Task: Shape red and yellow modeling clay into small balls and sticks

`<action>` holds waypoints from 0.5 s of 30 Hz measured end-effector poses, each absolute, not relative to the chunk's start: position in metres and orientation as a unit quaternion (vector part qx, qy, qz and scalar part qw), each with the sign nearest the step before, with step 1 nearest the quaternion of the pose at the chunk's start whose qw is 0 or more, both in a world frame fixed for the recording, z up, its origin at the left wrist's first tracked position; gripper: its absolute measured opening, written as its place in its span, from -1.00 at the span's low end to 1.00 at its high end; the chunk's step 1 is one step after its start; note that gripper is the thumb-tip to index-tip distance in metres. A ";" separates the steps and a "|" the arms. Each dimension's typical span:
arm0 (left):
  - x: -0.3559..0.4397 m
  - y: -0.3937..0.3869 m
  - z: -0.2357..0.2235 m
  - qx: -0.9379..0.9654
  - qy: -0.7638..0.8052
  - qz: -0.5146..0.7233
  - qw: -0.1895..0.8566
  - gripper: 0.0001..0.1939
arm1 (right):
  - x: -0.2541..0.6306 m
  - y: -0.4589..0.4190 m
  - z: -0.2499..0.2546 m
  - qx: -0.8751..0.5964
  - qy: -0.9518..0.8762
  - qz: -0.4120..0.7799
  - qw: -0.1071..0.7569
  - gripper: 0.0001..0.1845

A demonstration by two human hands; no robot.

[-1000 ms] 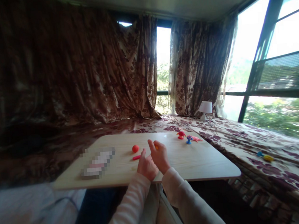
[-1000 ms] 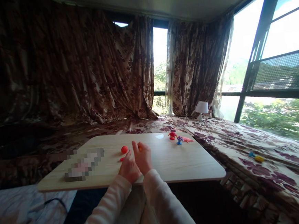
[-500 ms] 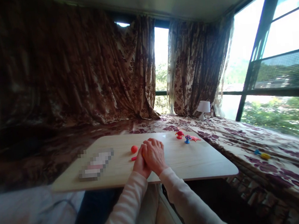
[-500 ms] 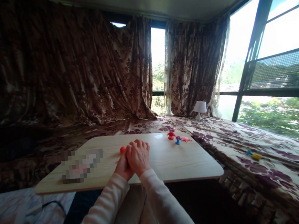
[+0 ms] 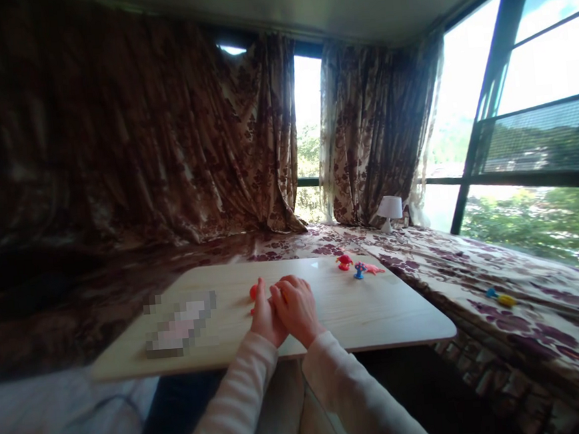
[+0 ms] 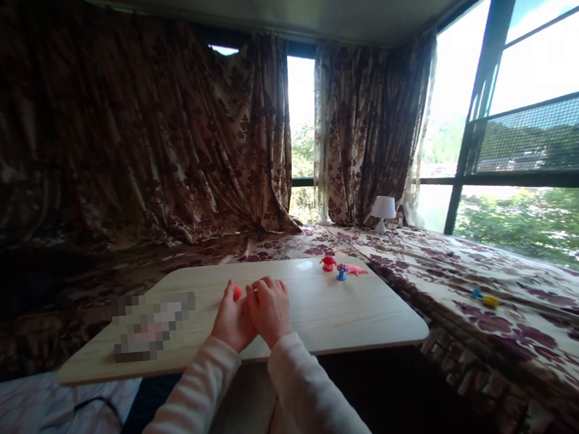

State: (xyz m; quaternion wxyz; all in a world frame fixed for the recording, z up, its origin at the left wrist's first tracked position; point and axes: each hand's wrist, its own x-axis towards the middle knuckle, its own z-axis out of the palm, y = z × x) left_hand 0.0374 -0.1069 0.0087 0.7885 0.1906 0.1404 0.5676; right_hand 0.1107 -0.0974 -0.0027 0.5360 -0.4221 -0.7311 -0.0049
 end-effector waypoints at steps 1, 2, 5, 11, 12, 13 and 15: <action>0.037 -0.109 0.010 0.191 0.135 0.544 0.806 -0.50 | 0.113 -0.095 -0.004 -0.437 -0.721 -0.021 0.538 -0.76; 0.036 -0.110 0.011 0.191 0.134 0.527 0.817 -0.47 | 0.115 -0.092 -0.006 -0.450 -0.706 -0.025 0.546 -0.72; 0.035 -0.109 0.005 0.191 0.149 0.506 0.828 -0.48 | 0.118 -0.082 -0.010 -0.471 -0.655 0.033 0.590 -0.56; 0.044 -0.100 -0.011 0.181 0.160 0.521 0.819 -0.58 | 0.108 -0.083 -0.013 -0.460 -0.610 0.161 0.625 -0.47; 0.046 -0.099 -0.011 0.174 0.154 0.540 0.809 -0.60 | 0.106 -0.086 -0.012 -0.467 -0.622 0.147 0.611 -0.49; 0.047 -0.097 -0.010 0.165 0.149 0.561 0.798 -0.62 | 0.104 -0.089 -0.011 -0.473 -0.642 0.120 0.591 -0.53; 0.049 -0.096 -0.008 0.145 0.139 0.597 0.777 -0.65 | 0.102 -0.093 -0.009 -0.481 -0.681 0.040 0.551 -0.70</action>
